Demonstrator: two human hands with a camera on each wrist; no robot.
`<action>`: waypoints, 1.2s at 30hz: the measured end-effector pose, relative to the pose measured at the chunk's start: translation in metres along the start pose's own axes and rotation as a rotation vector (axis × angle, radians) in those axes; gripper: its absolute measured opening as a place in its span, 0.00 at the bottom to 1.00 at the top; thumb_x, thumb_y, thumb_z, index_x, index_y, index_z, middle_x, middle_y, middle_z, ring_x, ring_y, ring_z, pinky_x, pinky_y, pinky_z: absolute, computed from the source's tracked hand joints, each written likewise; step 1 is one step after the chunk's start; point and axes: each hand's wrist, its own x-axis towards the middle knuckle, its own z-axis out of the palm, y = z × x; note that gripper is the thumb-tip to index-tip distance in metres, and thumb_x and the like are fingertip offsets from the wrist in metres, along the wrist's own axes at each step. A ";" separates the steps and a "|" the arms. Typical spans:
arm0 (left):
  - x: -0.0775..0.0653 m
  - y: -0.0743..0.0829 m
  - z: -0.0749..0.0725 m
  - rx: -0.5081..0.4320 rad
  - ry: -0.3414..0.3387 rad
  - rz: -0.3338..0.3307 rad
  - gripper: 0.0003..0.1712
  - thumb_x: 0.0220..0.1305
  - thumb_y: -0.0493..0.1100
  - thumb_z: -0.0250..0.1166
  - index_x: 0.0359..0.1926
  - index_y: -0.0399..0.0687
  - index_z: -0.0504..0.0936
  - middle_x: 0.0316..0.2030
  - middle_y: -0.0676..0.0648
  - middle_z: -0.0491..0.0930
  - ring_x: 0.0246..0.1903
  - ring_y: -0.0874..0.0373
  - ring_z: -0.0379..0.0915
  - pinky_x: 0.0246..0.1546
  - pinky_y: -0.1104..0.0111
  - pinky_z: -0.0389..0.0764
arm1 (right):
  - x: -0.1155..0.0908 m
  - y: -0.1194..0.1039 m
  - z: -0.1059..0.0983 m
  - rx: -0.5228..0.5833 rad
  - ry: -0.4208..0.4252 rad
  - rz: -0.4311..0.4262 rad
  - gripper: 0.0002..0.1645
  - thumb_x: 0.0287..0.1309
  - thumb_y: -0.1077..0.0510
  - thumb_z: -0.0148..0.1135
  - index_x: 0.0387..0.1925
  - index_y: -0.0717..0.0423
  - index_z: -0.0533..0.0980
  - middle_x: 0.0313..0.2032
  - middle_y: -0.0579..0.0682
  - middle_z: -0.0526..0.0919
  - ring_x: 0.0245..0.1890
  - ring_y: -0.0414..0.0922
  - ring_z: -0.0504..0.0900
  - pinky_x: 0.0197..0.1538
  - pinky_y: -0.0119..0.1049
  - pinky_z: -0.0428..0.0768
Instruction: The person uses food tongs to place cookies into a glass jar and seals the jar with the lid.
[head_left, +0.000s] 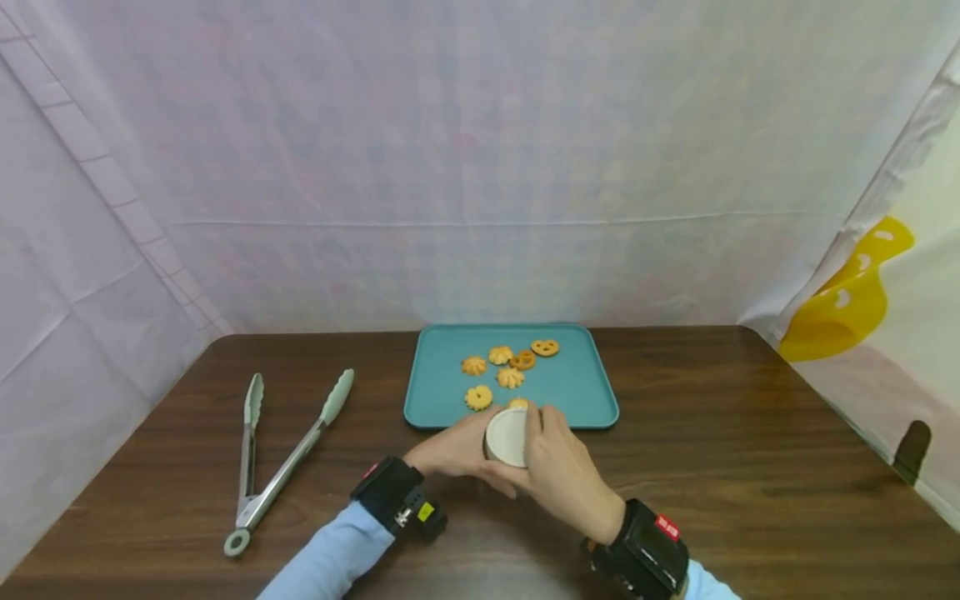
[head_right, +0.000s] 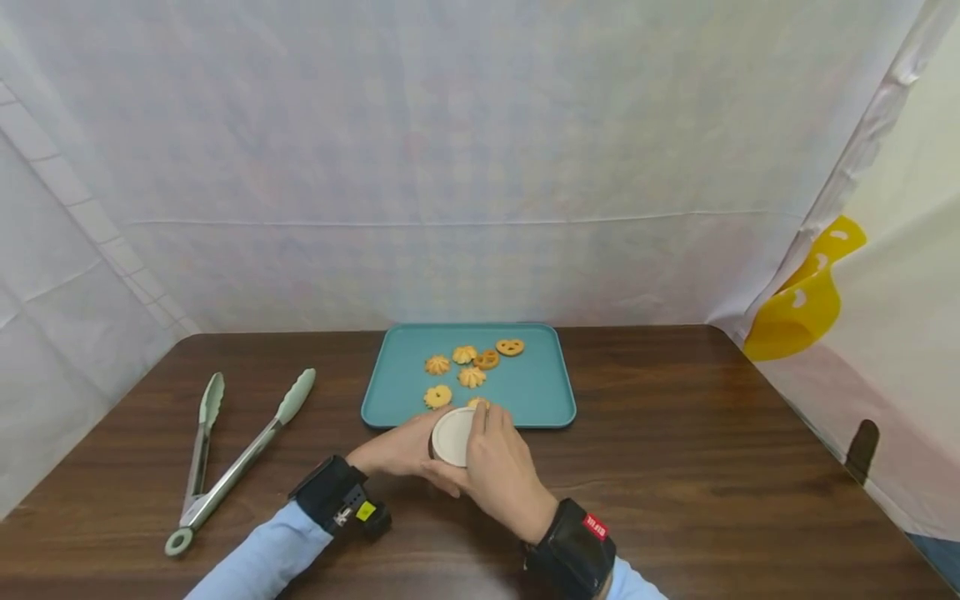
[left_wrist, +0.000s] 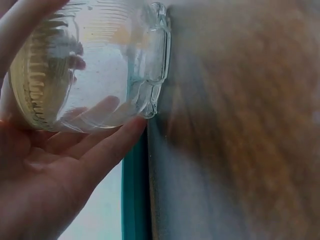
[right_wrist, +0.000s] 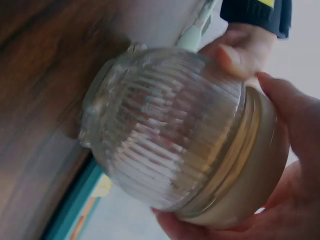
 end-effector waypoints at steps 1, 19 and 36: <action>0.000 0.000 0.000 0.000 -0.005 0.003 0.50 0.35 0.48 0.76 0.61 0.49 0.61 0.52 0.51 0.69 0.47 0.62 0.69 0.47 0.72 0.70 | 0.000 0.001 0.000 0.001 0.006 -0.003 0.49 0.41 0.33 0.63 0.47 0.75 0.70 0.30 0.57 0.72 0.27 0.46 0.73 0.22 0.32 0.75; 0.002 0.001 -0.003 0.023 -0.025 -0.062 0.50 0.32 0.50 0.77 0.60 0.53 0.64 0.48 0.54 0.72 0.44 0.64 0.69 0.42 0.72 0.71 | 0.011 0.029 -0.005 0.193 -0.112 -0.162 0.42 0.37 0.33 0.64 0.49 0.59 0.72 0.38 0.50 0.76 0.29 0.40 0.76 0.27 0.29 0.72; 0.000 0.000 -0.001 -0.104 -0.069 -0.043 0.54 0.35 0.41 0.76 0.64 0.49 0.56 0.54 0.51 0.67 0.50 0.62 0.66 0.49 0.71 0.67 | 0.007 0.024 -0.006 0.174 -0.209 -0.115 0.60 0.34 0.25 0.58 0.59 0.66 0.62 0.43 0.56 0.70 0.36 0.44 0.74 0.32 0.32 0.76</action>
